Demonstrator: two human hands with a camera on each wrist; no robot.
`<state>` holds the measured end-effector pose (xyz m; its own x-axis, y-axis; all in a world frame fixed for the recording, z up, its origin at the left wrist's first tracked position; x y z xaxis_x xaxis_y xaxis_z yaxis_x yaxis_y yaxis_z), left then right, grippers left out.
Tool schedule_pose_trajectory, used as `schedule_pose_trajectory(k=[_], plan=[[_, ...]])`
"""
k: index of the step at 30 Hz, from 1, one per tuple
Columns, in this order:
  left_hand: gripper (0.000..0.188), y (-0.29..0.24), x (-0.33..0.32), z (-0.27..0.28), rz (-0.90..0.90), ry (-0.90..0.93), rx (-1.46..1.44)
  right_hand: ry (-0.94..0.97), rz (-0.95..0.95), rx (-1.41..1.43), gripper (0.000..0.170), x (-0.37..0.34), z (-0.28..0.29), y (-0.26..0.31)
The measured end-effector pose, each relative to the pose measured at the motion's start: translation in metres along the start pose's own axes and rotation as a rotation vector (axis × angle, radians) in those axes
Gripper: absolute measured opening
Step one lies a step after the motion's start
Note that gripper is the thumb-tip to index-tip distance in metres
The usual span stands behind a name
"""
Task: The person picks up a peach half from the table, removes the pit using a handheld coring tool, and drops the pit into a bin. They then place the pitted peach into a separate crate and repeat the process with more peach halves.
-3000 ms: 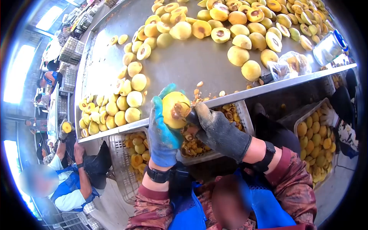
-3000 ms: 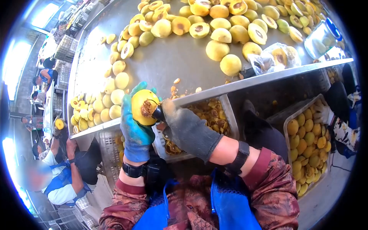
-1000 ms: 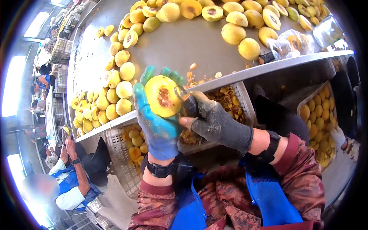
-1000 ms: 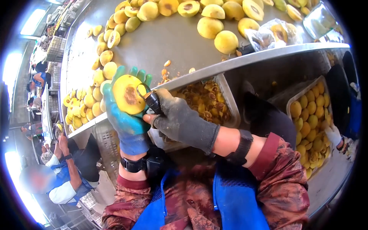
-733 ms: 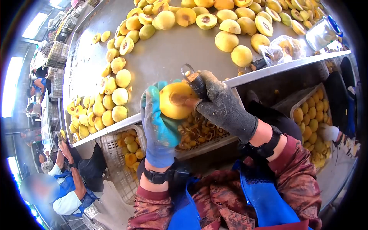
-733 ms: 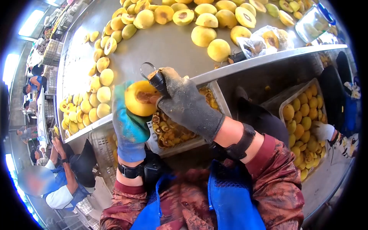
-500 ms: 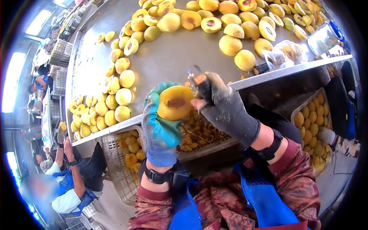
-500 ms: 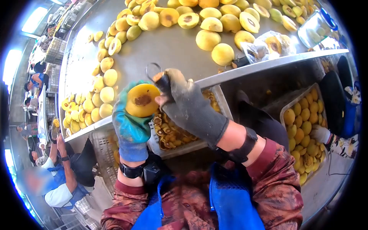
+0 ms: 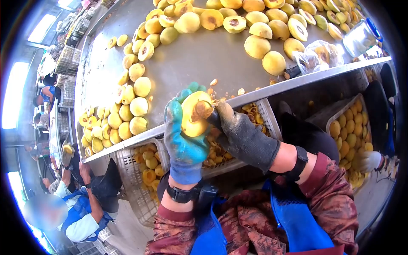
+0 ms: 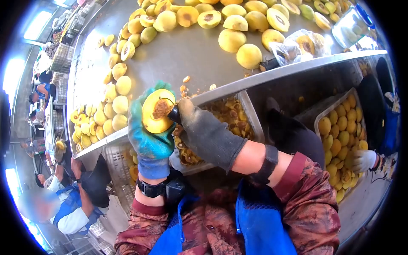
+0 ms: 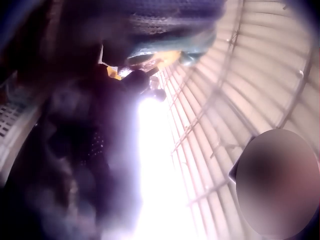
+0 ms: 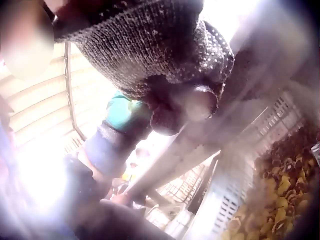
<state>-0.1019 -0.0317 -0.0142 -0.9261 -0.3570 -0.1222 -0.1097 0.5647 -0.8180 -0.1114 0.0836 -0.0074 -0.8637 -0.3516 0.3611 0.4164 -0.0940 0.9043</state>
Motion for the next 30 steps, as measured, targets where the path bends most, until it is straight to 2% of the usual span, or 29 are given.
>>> schedule_pose_trajectory(k=[3,12,15,17,19,21,24,27,29,30], plan=[[0.046,0.003,0.001,0.003,-0.033,0.003,0.024,0.087,-0.122,-0.049,0.027,-0.009,-0.012,-0.019],[0.041,-0.006,-0.005,0.004,-0.158,-0.004,0.215,0.071,-0.128,0.008,0.030,-0.015,-0.027,-0.025],[0.040,-0.009,-0.007,0.003,-0.156,-0.021,0.271,0.110,-0.206,0.099,0.030,-0.016,-0.030,-0.024],[0.039,-0.022,-0.009,0.000,-0.402,0.037,0.614,0.152,-0.247,0.116,0.040,-0.018,-0.031,-0.022],[0.043,-0.023,-0.010,-0.003,-0.443,0.056,0.649,0.160,-0.211,0.148,0.047,-0.019,-0.032,-0.018],[0.050,-0.015,-0.008,0.000,-0.277,0.026,0.375,0.135,-0.100,0.196,0.047,-0.019,-0.029,-0.009],[0.051,-0.015,-0.006,-0.001,-0.264,0.018,0.307,0.408,-0.601,0.387,0.044,-0.023,-0.028,-0.003],[0.048,-0.023,-0.010,-0.011,-0.431,0.106,0.586,0.365,-0.468,0.394,0.042,-0.023,-0.025,0.001],[0.040,-0.025,-0.012,-0.016,-0.497,0.177,0.613,0.444,-0.634,0.620,0.041,-0.032,-0.027,0.003],[0.038,-0.024,-0.011,-0.018,-0.471,0.209,0.562,0.481,-0.717,0.734,0.040,-0.038,-0.030,0.006]])
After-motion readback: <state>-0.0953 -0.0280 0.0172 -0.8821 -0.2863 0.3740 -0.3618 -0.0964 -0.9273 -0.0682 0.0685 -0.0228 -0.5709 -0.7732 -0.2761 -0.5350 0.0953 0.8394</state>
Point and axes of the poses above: each hand's wrist, its own x-axis towards the middle knuckle, its own z-axis out of the back of the hand, y = z × x, the point moved 10 cm from there along x, towards the middle knuckle, and after that the axes turned 5 degrees about -y, right-handed, at the moved point
